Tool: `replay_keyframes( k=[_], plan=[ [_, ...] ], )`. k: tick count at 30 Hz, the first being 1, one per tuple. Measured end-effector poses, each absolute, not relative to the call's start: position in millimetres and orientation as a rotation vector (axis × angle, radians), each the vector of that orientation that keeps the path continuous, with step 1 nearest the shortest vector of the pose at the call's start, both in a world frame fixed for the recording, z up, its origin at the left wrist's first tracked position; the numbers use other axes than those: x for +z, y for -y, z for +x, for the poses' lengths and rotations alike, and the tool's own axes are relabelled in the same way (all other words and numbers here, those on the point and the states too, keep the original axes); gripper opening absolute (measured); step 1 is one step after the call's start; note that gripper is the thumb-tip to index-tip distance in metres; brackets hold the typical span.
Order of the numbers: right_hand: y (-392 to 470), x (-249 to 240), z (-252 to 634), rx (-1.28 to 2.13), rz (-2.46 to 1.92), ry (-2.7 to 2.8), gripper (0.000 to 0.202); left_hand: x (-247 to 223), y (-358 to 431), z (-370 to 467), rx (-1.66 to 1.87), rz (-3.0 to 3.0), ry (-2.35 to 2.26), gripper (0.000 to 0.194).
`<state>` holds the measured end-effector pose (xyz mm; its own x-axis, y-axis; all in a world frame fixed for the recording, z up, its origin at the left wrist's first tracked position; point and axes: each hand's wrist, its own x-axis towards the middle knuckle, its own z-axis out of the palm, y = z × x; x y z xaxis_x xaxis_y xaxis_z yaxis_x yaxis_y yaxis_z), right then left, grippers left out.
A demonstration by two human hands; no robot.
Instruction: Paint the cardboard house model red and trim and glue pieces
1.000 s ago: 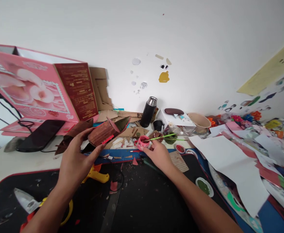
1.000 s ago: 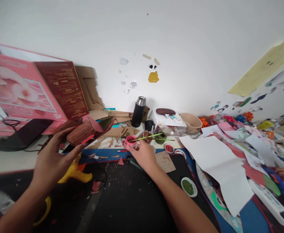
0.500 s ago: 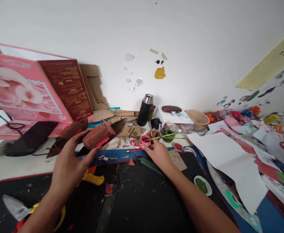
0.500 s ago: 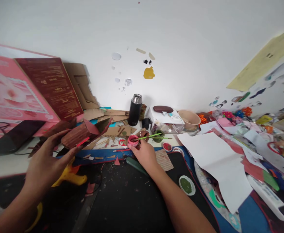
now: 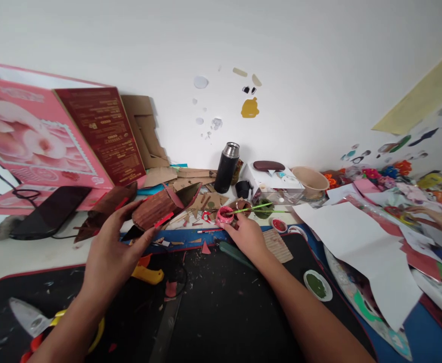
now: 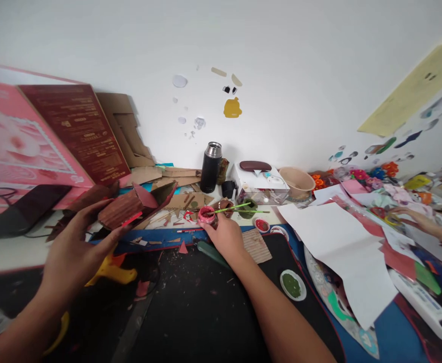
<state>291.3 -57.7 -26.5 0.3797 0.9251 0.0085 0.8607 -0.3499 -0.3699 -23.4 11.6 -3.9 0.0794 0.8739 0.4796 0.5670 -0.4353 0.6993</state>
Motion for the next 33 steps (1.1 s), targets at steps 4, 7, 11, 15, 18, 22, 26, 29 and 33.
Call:
replay_keyframes(
  k=[4,7,11,15,18,22,26,29,33],
  plan=[
    [62.3,-24.7,293.5,0.295,-2.326,1.584,0.039,-2.1,-10.2,-21.5,1.315,2.055,-1.405,0.055],
    [68.3,-21.5,295.8,0.304,-2.313,1.588,0.039,-0.3,-9.2,-20.8,1.314,2.075,-1.387,0.055],
    [77.0,-17.2,300.7,0.301,-2.274,1.59,0.036,1.0,-8.8,-20.2,1.296,2.098,-1.397,0.055],
    [85.1,-12.0,302.7,0.278,-2.215,1.569,0.034,-0.6,-8.9,-18.4,1.315,2.082,-1.415,0.056],
    [92.0,-4.6,299.6,0.268,-2.061,1.623,0.031,-2.6,-9.3,-17.1,1.342,2.087,-1.437,0.057],
    [101.4,8.6,293.5,0.324,-1.984,1.795,0.026,-3.6,-9.5,-16.6,1.372,2.119,-1.431,0.055],
    [106.7,14.2,291.0,0.329,-1.999,1.979,0.025,-4.7,-9.6,-17.2,1.408,2.158,-1.399,0.058],
    [108.3,11.4,290.9,0.332,-1.98,2.094,0.028,-6.8,-10.6,-17.4,1.402,2.153,-1.405,0.061],
    [109.1,5.5,291.5,0.36,-2.009,2.146,0.03,-10.6,-13.6,-17.3,1.412,2.115,-1.398,0.061]
  ],
)
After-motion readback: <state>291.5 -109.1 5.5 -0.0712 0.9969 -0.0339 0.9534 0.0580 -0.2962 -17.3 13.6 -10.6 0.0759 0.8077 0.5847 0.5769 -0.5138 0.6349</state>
